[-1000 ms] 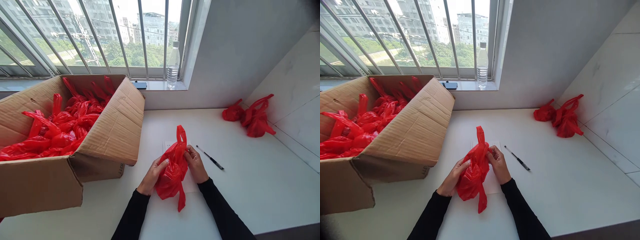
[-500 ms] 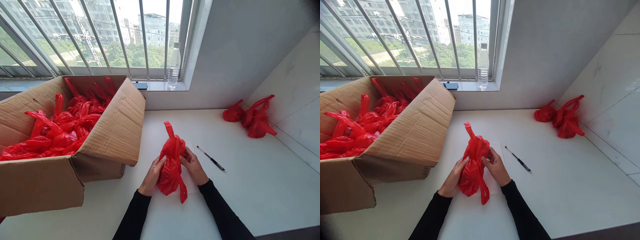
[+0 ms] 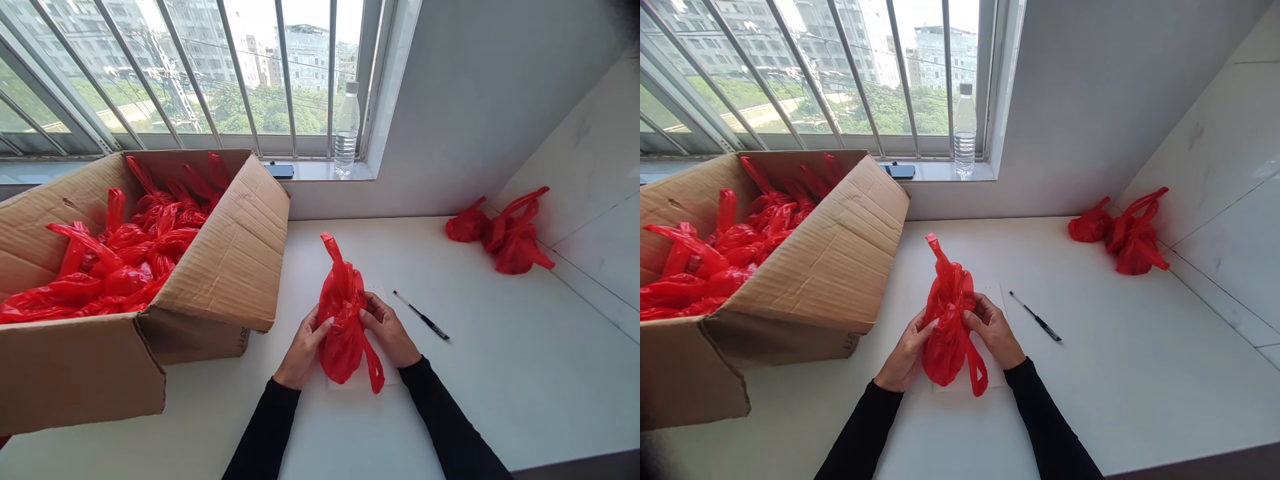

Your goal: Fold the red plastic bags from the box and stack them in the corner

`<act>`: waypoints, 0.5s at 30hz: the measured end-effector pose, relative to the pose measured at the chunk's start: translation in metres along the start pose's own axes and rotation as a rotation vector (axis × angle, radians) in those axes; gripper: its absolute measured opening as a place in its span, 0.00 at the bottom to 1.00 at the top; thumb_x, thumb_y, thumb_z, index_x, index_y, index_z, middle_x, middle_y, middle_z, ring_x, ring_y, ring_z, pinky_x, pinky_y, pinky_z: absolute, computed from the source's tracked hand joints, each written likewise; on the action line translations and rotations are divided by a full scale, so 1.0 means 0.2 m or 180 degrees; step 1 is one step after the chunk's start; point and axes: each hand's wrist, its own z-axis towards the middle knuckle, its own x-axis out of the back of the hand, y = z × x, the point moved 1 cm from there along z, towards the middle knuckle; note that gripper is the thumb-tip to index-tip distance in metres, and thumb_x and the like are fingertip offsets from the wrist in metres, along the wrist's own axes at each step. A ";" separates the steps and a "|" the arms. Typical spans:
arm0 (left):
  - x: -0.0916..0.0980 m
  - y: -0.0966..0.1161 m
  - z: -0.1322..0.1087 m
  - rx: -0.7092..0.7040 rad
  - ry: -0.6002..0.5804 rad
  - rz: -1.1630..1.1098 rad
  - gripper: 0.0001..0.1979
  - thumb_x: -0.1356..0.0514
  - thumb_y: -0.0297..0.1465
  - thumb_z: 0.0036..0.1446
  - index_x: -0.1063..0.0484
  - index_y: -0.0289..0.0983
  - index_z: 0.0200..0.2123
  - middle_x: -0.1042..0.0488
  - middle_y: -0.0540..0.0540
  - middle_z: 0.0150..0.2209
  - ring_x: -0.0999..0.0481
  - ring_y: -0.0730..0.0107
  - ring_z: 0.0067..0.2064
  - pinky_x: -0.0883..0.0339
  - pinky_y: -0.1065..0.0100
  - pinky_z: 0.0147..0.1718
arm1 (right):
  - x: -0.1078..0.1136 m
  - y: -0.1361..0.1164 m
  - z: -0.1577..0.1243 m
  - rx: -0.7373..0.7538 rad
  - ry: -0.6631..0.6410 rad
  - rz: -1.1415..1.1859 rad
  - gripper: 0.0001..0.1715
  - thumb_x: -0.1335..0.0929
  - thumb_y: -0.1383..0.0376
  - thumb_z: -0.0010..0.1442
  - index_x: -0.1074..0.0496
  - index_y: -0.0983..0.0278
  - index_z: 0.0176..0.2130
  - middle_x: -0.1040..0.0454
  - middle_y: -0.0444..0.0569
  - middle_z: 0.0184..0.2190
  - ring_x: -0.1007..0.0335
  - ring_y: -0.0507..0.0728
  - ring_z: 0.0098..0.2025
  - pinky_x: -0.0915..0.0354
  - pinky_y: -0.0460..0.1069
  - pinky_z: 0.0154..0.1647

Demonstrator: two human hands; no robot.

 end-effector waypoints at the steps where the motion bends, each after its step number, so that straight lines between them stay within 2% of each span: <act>1: 0.00 0.00 0.00 -0.0002 0.0014 -0.0007 0.21 0.36 0.35 0.64 0.28 0.41 0.59 0.24 0.40 0.55 0.25 0.56 0.53 0.32 0.64 0.47 | 0.00 0.00 0.00 0.0000 -0.0028 -0.0027 0.19 0.30 0.54 0.65 0.28 0.54 0.54 0.24 0.49 0.51 0.28 0.60 0.50 0.31 0.55 0.51; 4: -0.01 0.01 0.00 0.0042 -0.0033 0.0021 0.21 0.36 0.35 0.64 0.28 0.40 0.59 0.23 0.40 0.55 0.24 0.56 0.52 0.32 0.64 0.47 | 0.01 0.00 0.00 0.0048 0.0127 -0.0040 0.18 0.28 0.54 0.64 0.26 0.56 0.51 0.22 0.49 0.49 0.27 0.60 0.49 0.31 0.55 0.50; 10: -0.02 0.04 -0.02 -0.0012 -0.0451 0.0076 0.28 0.33 0.30 0.57 0.29 0.40 0.61 0.25 0.41 0.55 0.26 0.57 0.51 0.33 0.65 0.48 | 0.04 0.03 0.00 0.0137 0.0451 0.0117 0.19 0.28 0.53 0.63 0.26 0.57 0.51 0.22 0.50 0.48 0.26 0.61 0.47 0.29 0.54 0.45; 12: -0.02 0.04 -0.02 -0.0057 -0.0416 0.0124 0.27 0.33 0.30 0.59 0.30 0.41 0.62 0.26 0.41 0.56 0.27 0.59 0.51 0.33 0.66 0.47 | 0.04 0.04 0.01 0.0146 0.0478 0.0162 0.19 0.29 0.53 0.64 0.26 0.56 0.51 0.22 0.50 0.49 0.27 0.61 0.48 0.29 0.54 0.46; 15: 0.00 0.01 0.00 -0.0088 -0.0173 0.0054 0.23 0.35 0.31 0.62 0.29 0.42 0.61 0.25 0.42 0.56 0.26 0.61 0.51 0.32 0.67 0.47 | 0.04 0.03 0.01 0.0095 0.0411 0.0204 0.18 0.29 0.53 0.64 0.26 0.55 0.52 0.23 0.49 0.51 0.27 0.61 0.49 0.29 0.53 0.46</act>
